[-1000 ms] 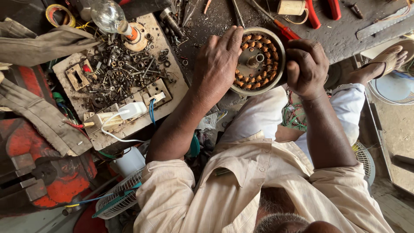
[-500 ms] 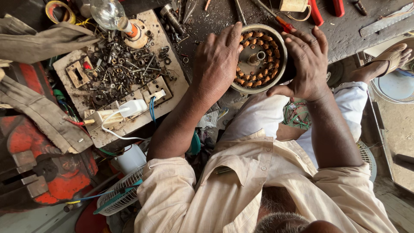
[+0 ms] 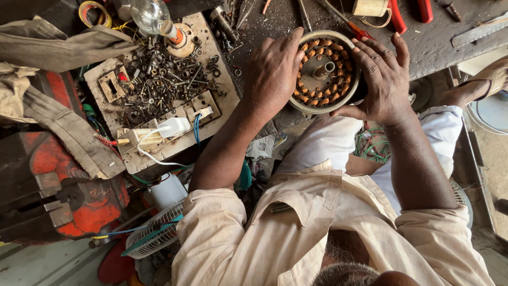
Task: The person sits at a cluttered workbench repairing an electric motor. They wind and tie copper wire around the motor stator, fit the wound stator, then handle the motor end bell, use pliers on it, and press the rotor into the motor housing, adjusting it by hand.
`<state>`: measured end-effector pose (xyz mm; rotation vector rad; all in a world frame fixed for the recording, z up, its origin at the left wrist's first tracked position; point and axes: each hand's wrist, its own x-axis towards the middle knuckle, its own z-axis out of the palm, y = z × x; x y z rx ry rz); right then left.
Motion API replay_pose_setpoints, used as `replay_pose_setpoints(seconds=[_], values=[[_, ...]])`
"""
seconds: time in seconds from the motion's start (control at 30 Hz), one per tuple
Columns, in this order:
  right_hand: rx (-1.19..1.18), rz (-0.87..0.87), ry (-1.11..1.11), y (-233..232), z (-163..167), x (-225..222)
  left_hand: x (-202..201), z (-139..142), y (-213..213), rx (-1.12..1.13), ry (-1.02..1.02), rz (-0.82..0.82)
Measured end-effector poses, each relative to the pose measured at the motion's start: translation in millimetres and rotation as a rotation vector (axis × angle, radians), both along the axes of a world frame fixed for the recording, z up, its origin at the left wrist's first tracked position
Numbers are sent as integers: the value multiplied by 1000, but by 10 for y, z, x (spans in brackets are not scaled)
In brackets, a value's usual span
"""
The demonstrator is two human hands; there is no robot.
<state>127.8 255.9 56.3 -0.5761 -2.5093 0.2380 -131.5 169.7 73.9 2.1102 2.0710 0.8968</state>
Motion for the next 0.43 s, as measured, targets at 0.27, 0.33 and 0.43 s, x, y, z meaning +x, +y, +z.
replay_pose_setpoints(seconds=[0.27, 0.33, 0.43], values=[[-26, 32, 46, 5, 18, -1, -18, -117, -5, 42, -120, 23], [-28, 47, 74, 16, 8, -9, -44, -166, 29, 101, -155, 30], [-23, 74, 118, 28, 14, 8, -112, -221, 42, 182, -232, 20]])
